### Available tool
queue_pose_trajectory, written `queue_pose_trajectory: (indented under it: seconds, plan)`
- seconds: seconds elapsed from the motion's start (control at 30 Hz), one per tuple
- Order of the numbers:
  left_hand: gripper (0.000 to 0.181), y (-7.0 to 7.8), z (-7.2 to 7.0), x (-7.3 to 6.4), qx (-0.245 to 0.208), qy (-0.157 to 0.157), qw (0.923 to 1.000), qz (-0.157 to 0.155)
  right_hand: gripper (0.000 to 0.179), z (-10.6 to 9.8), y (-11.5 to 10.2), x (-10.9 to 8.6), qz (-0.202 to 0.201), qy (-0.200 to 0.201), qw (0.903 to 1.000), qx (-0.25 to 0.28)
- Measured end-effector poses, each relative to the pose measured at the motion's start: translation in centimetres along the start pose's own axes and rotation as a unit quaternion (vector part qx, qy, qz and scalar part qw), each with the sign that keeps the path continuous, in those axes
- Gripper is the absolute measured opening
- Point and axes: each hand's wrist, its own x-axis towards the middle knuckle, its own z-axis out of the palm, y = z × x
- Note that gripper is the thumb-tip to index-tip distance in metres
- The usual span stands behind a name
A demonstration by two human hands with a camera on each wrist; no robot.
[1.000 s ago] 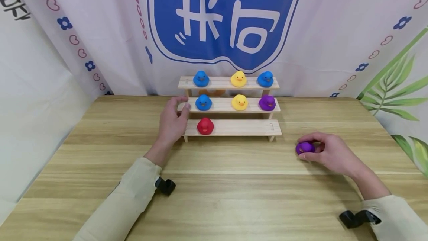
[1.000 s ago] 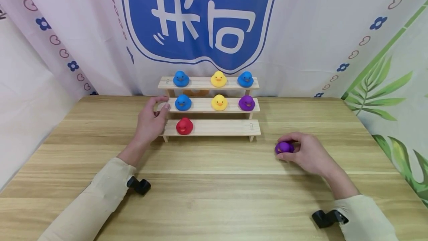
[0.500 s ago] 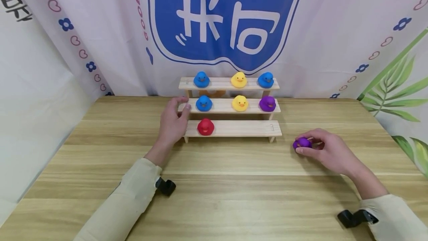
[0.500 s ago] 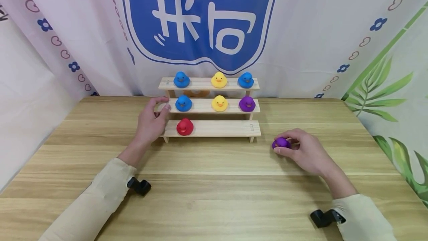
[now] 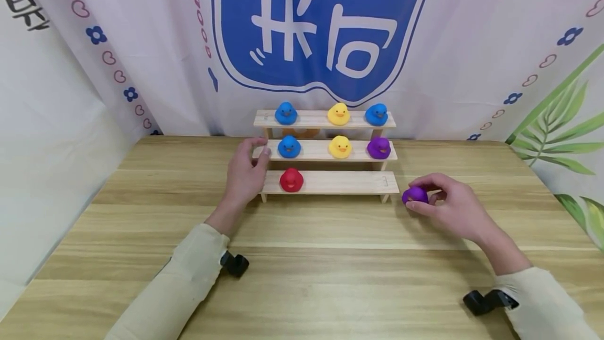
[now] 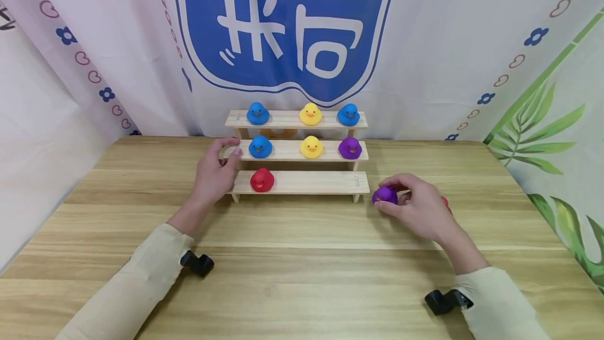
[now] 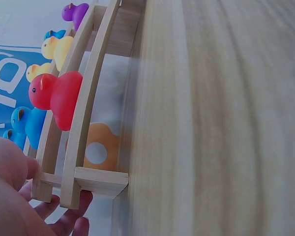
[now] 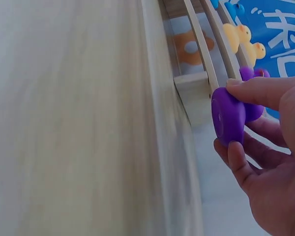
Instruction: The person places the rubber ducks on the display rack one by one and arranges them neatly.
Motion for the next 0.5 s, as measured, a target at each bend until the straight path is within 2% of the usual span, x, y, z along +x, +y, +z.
queue_pose_trajectory:
  seconds: [0.3,0.5]
  plan:
    - [0.041,0.2,0.2,0.0,0.001,-0.005,1.0,-0.007,0.042,-0.1,-1.1,0.6,0.006,0.001,0.9999,0.011]
    - [0.042,-0.1,0.1,0.1,0.004,-0.004,0.9999,-0.013,0.038,0.0,-2.0,1.0,-0.038,0.009,0.9986,0.035]
